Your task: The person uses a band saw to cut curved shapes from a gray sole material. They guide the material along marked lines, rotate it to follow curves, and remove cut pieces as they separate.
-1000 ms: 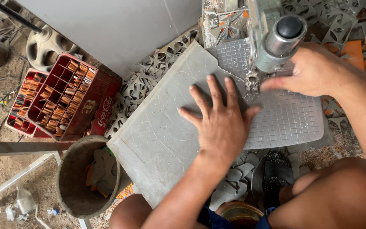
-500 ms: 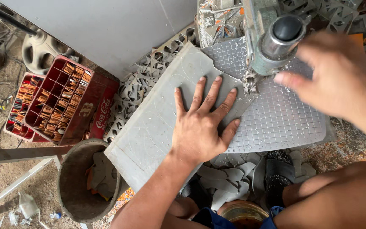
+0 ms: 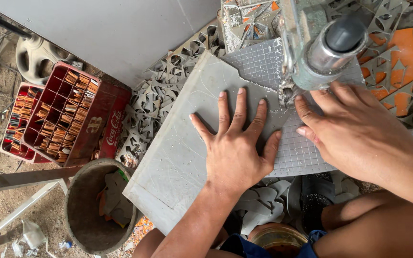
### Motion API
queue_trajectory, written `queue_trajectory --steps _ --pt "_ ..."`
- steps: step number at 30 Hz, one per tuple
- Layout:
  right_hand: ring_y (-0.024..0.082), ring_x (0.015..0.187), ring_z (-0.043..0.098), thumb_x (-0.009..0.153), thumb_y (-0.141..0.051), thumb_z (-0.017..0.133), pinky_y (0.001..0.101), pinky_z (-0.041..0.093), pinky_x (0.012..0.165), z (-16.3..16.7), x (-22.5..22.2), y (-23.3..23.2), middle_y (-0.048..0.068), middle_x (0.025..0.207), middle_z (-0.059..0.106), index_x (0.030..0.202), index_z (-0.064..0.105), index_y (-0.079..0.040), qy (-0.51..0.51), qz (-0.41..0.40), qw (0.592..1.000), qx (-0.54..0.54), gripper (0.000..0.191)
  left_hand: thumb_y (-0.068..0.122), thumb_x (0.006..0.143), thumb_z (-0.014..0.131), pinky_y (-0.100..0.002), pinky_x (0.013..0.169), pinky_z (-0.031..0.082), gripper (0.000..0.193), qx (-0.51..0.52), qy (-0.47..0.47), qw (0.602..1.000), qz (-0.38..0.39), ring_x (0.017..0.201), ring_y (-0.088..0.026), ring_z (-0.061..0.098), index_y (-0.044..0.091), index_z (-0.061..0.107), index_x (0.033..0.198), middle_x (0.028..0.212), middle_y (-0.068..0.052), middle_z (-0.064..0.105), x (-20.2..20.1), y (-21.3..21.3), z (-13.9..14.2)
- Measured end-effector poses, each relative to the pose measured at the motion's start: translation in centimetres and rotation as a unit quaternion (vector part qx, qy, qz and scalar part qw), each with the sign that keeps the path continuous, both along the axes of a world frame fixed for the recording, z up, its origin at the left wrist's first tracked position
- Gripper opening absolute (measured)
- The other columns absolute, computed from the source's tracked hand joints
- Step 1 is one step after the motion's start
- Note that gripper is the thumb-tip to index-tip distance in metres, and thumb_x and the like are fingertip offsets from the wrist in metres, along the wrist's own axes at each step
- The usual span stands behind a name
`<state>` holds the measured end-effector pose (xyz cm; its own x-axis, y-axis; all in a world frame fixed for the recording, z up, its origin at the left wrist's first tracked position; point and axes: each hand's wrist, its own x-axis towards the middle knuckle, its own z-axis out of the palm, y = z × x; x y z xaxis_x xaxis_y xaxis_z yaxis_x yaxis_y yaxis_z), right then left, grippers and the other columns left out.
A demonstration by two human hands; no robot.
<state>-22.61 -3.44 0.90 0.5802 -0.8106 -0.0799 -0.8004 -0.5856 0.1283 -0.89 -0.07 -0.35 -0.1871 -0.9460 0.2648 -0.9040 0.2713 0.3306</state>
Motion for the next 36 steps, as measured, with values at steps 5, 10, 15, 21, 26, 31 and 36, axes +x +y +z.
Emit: queue_trajectory --steps 5,10,15,21,26,31,36 --pt "0.033 0.125 0.054 0.092 -0.044 0.054 0.05 0.041 0.113 -0.8 0.0 -0.1 0.015 0.133 0.06 0.143 0.055 -0.003 0.045 0.01 0.998 -0.034 0.065 0.047 0.092 0.064 -0.091 0.105 0.0 0.057 0.001 0.001 1.0 0.009 0.151 -0.048 0.031 0.013 0.066 0.138 0.156 -0.018 0.049 -0.2 0.0 -0.3" --pt "0.034 0.129 0.053 0.091 -0.043 0.056 0.0491 0.041 0.112 -1.1 -0.2 -0.2 0.014 0.134 0.06 0.145 0.054 -0.007 0.053 -0.007 0.999 -0.003 0.066 0.047 0.093 0.063 -0.092 0.103 0.0 0.058 0.002 -0.002 1.0 0.015 0.151 -0.049 0.03 0.011 0.065 0.139 0.156 -0.018 0.049 -0.4 0.0 -0.3" --pt "0.035 0.13 0.054 0.091 -0.042 0.057 0.0479 0.044 0.111 -0.7 -0.2 -0.1 0.015 0.132 0.061 0.143 0.058 -0.006 0.033 0.001 0.999 -0.021 0.063 0.046 0.092 0.064 -0.093 0.102 0.002 0.058 0.001 -0.008 1.0 0.023 0.15 -0.049 0.031 0.011 0.065 0.138 0.155 -0.017 0.049 -0.7 0.0 -0.2" --pt "0.035 0.125 0.057 0.09 -0.044 0.058 0.0466 0.047 0.108 -0.3 0.1 -0.3 0.014 0.127 0.064 0.138 0.061 -0.008 0.035 0.001 0.999 -0.028 0.06 0.046 0.092 0.064 -0.094 0.101 0.002 0.058 0.003 -0.005 1.0 0.03 0.15 -0.05 0.03 0.011 0.064 0.138 0.155 -0.017 0.049 -1.0 0.0 -0.2" --pt "0.031 0.118 0.058 0.093 -0.045 0.057 0.0435 0.049 0.106 -0.1 0.3 -0.4 0.01 0.119 0.065 0.138 0.061 -0.004 0.053 -0.006 0.999 -0.009 0.061 0.046 0.092 0.064 -0.094 0.101 0.002 0.059 0.007 -0.008 0.999 0.037 0.15 -0.051 0.03 0.011 0.064 0.138 0.155 -0.017 0.05 -1.2 -0.1 0.0" --pt "0.03 0.118 0.058 0.093 -0.045 0.058 0.0435 0.049 0.104 -0.1 0.5 -0.6 0.01 0.12 0.065 0.138 0.062 -0.003 0.034 -0.018 0.999 0.002 0.061 0.047 0.092 0.063 -0.094 0.101 0.003 0.059 0.01 -0.01 0.999 0.045 0.149 -0.051 0.03 0.011 0.064 0.139 0.155 -0.016 0.05 -1.3 -0.1 0.1" --pt "0.029 0.119 0.057 0.092 -0.045 0.059 0.0424 0.047 0.106 0.0 0.6 -0.8 0.009 0.122 0.065 0.136 0.064 -0.005 0.028 -0.022 0.999 -0.001 0.059 0.047 0.092 0.062 -0.094 0.1 0.002 0.059 0.009 -0.016 0.998 0.054 0.149 -0.051 0.029 0.012 0.063 0.139 0.155 -0.015 0.049 -1.5 -0.3 0.1"
